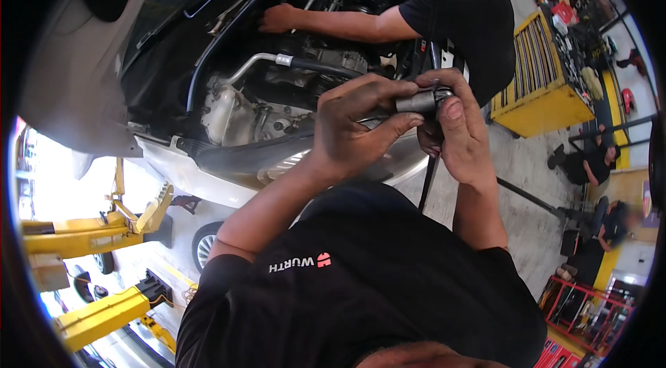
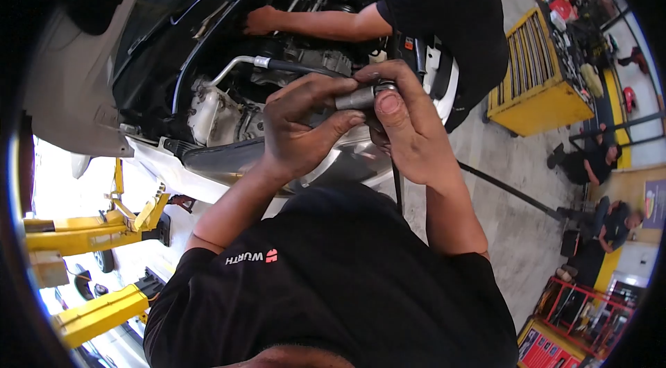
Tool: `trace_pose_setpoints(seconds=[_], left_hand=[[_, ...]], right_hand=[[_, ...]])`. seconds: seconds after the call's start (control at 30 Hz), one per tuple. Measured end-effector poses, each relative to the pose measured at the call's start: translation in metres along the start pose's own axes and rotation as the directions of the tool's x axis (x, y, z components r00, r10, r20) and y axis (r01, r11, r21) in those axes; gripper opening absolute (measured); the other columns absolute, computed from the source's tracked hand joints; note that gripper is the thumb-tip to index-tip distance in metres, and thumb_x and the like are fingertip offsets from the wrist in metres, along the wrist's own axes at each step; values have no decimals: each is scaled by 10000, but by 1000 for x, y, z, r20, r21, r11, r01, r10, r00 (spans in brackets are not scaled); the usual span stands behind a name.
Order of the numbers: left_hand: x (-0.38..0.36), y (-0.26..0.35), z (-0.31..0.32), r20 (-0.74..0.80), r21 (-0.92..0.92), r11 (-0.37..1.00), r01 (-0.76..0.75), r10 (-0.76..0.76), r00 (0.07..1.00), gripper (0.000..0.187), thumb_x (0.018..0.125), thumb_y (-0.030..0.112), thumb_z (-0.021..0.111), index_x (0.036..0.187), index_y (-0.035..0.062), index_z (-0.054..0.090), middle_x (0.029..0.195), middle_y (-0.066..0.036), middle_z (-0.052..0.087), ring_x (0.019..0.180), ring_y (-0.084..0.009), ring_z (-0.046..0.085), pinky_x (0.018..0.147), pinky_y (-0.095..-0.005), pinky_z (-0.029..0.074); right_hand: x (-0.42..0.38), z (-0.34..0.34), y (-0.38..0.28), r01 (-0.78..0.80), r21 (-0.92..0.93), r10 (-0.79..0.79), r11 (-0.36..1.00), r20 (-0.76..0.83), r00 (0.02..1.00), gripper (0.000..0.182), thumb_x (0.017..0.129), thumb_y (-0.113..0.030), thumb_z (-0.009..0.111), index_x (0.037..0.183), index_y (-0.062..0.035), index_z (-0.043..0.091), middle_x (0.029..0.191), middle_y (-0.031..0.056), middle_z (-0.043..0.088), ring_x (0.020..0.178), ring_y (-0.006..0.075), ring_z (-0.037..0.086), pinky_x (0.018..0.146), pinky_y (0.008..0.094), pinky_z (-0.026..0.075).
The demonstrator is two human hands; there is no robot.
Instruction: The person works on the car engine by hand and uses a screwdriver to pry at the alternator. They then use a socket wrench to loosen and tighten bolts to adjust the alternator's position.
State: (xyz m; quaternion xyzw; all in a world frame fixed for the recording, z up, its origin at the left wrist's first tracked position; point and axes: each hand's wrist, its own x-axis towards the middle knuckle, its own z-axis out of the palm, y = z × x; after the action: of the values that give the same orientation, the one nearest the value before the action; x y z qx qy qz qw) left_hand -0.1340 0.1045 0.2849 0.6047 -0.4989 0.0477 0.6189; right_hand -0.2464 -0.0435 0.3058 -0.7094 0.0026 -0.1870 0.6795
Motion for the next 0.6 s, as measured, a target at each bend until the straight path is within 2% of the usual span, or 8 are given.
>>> trace_pose_setpoints(seconds=[0.13,0.17,0.2,0.27,0.33,0.4,0.43,0.6], left_hand=[[-28,1,10,-72,-524,821,227,-308,949,930,781,272,866,1513,27,348,1375,-199,542,1216,-245,599,1007,-402,493],[-42,-15,1,208,-387,833,395,-338,918,1066,781,422,846,1560,37,228,1470,-223,423,1335,-285,493,1098,-439,408],[-54,-23,4,199,-384,837,391,-339,920,1066,781,422,846,1560,37,228,1470,-223,423,1335,-285,493,1098,-439,408],[-76,-27,10,602,9,903,430,-348,719,963,848,441,777,1547,41,249,1453,-232,433,1306,-315,516,1075,-422,430],[-87,-20,7,510,3,878,478,-413,755,837,878,411,752,1503,41,335,1405,-220,481,1274,-303,536,1059,-408,440],[-93,-23,-7,419,-11,852,524,-472,776,715,909,380,726,1459,42,420,1357,-209,528,1242,-291,556,1042,-394,450],[-99,-29,-28,426,0,824,566,-512,745,577,935,349,696,1379,37,501,1252,-178,577,1169,-258,579,999,-379,466],[-143,10,-132,356,21,551,834,-784,509,310,952,229,665,1180,20,647,908,-52,614,824,-137,558,747,-316,472]], right_hand=[[21,9,-31,62,172,-78,983,90,993,360,1032,-364,564,1190,-42,532,708,-8,516,547,11,403,466,176,296],[30,12,-45,182,173,-202,968,110,973,338,1034,-338,565,1191,-41,532,708,-2,525,541,18,422,460,180,304],[37,16,-59,296,178,-320,938,129,938,316,1036,-312,567,1191,-39,531,707,4,534,536,25,442,455,184,313],[53,31,-82,410,87,-418,908,98,903,339,1046,-310,531,1257,-46,505,731,40,546,510,56,445,447,202,363],[65,53,-102,521,-6,-519,854,76,851,370,1056,-309,496,1323,-53,479,755,76,559,484,88,448,440,219,413],[74,80,-120,528,178,-501,831,-174,848,351,1021,-334,599,1158,-15,549,737,66,635,419,16,449,362,158,338],[71,90,-141,387,298,-333,872,-217,918,352,1014,-352,606,1119,-22,545,728,84,626,398,30,443,340,165,352],[121,84,-77,326,542,-271,774,-181,945,210,1049,-231,535,1162,-82,439,813,71,575,481,91,497,378,249,456]])
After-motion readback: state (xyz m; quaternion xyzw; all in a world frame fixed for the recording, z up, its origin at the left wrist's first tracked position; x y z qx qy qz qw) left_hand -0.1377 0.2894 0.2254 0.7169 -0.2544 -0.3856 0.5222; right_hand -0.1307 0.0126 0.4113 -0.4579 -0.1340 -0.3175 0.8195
